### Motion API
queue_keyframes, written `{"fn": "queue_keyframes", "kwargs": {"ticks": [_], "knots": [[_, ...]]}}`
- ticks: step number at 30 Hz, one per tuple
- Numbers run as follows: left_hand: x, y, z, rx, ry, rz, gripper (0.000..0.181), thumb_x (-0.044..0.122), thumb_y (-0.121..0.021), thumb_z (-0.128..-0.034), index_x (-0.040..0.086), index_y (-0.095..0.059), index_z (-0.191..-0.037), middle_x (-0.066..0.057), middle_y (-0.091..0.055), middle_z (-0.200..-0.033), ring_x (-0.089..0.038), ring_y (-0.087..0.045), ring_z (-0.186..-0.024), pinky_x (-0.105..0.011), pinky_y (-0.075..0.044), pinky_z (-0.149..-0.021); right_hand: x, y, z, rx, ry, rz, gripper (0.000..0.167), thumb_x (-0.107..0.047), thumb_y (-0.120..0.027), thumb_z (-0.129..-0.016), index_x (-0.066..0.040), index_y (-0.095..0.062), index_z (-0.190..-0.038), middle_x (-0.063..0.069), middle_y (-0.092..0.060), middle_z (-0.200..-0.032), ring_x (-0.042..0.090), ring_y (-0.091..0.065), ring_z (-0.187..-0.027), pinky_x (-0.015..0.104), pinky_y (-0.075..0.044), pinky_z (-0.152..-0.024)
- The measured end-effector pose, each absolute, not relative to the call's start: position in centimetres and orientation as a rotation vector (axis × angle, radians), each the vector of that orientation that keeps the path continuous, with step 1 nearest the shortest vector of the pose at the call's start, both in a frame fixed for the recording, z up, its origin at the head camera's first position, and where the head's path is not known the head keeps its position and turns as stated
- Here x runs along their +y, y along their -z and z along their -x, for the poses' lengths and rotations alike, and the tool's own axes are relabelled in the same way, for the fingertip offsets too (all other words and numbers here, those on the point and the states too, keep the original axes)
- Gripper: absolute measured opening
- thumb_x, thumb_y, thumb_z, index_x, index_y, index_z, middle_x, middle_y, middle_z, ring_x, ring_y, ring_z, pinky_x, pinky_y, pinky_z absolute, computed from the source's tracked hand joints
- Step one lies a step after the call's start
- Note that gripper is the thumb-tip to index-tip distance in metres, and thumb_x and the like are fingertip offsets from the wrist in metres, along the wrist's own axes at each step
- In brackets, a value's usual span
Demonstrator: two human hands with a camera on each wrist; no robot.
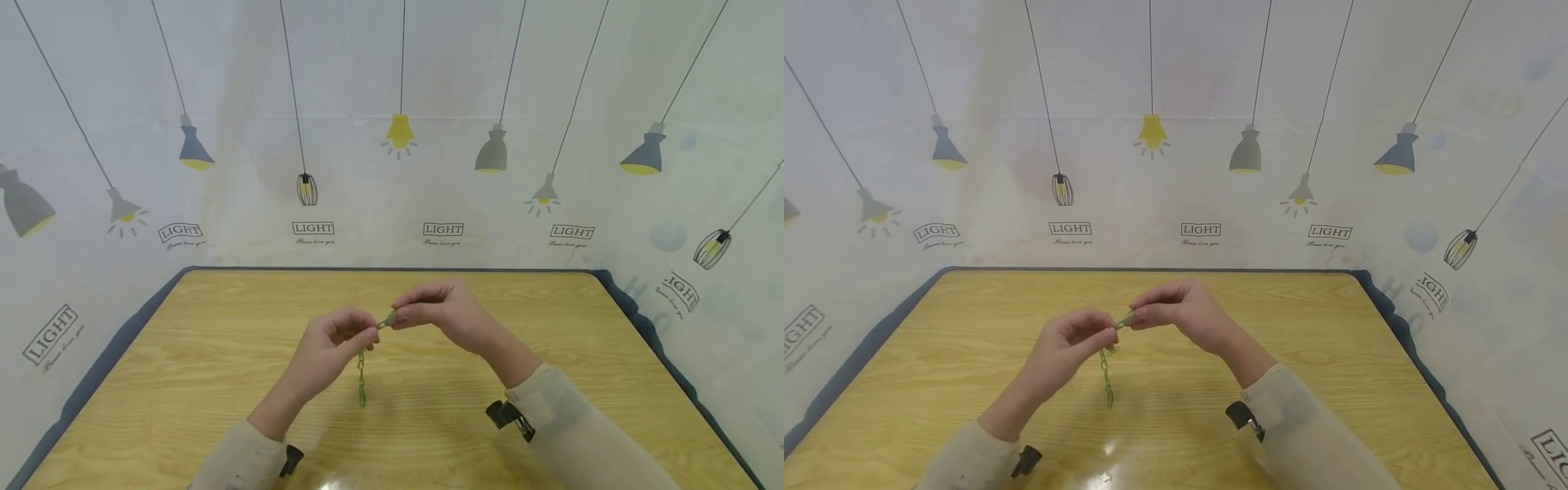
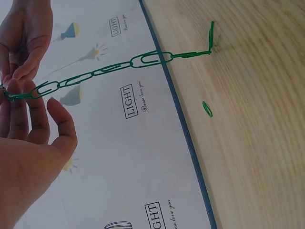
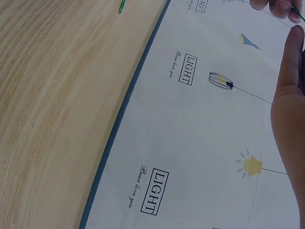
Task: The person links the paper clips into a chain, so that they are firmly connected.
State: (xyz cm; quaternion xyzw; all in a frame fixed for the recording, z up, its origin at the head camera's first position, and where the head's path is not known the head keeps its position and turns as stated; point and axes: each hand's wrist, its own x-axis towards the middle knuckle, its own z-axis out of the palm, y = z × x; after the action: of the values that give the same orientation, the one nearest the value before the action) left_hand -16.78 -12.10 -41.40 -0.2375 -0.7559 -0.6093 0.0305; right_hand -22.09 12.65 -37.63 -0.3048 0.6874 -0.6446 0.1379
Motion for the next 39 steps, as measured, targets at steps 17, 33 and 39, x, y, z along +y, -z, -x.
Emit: {"fn": "queue_keyframes", "kwargs": {"ticks": [17,33,39], "knots": [[-11.7,41.3,16.9,-2.362,1.835,0.722,0.018,0.027,-0.061,-0.1101,0.014,-0.072,-0.116,-0.005,-0.073,-0.093,-0.017,-0.071,-0.088,-0.034,-0.059,-0.087,11.8,37.3,21.5,2.116,1.794,0.886,0.022,-0.005,-0.072,-0.1,0.008,-0.076,-0.117,0.011,-0.082,-0.099,0.017,-0.078,-0.084,0.041,-0.066,-0.084],[-12.9,41.4,16.8,-2.289,1.884,0.659,0.015,0.02,-0.065,-0.1081,0.007,-0.073,-0.108,-0.011,-0.071,-0.088,-0.028,-0.07,-0.083,-0.034,-0.061,-0.085,11.2,42.6,26.3,2.205,1.594,0.768,0.027,-0.023,-0.069,-0.106,-0.008,-0.074,-0.128,0.011,-0.07,-0.097,0.027,-0.072,-0.088,0.045,-0.065,-0.087],[-13.1,41.4,16.7,-2.297,1.888,0.648,0.015,0.02,-0.066,-0.1072,0.007,-0.073,-0.106,-0.009,-0.072,-0.087,-0.023,-0.071,-0.083,-0.03,-0.061,-0.084,10.8,44.6,27.7,2.238,1.346,0.694,0.038,-0.026,-0.072,-0.103,-0.008,-0.069,-0.137,0.014,-0.07,-0.117,0.035,-0.074,-0.105,0.046,-0.064,-0.091]]}}
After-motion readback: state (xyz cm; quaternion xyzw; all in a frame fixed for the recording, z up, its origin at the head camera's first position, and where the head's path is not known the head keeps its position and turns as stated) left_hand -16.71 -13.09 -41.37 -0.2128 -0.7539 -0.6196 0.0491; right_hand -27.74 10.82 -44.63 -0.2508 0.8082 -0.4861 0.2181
